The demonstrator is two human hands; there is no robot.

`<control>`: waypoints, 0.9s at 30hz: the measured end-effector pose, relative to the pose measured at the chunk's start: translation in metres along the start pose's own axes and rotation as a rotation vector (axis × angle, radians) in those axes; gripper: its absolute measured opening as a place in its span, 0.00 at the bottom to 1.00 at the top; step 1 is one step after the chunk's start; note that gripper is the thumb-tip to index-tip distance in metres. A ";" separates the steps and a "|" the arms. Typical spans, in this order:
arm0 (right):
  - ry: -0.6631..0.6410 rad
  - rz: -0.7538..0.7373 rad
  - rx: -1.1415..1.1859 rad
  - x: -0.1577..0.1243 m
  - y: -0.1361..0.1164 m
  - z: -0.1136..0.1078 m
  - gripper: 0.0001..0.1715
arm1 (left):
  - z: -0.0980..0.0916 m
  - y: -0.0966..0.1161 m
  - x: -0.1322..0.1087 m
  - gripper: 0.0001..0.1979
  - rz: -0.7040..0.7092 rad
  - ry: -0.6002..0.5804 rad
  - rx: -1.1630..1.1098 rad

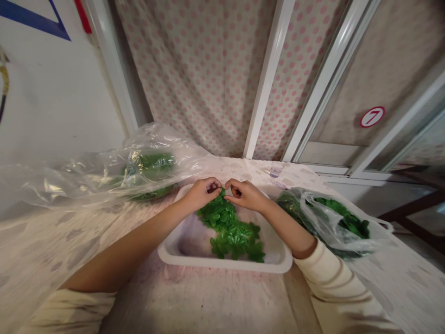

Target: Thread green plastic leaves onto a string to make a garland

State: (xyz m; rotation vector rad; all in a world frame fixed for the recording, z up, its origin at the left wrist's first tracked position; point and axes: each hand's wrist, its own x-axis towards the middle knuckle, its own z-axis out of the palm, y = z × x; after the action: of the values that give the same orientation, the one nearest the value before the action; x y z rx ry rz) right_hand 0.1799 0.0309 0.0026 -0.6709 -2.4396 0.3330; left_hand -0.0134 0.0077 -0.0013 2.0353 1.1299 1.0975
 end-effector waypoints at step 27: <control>0.004 -0.075 -0.063 0.000 0.003 0.000 0.07 | -0.003 0.001 0.002 0.09 -0.145 0.168 -0.153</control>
State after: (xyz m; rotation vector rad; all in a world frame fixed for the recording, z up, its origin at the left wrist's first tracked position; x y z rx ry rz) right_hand 0.1807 0.0330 0.0015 -0.6045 -2.4729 0.2263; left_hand -0.0147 0.0094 0.0014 1.7423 1.2152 1.2583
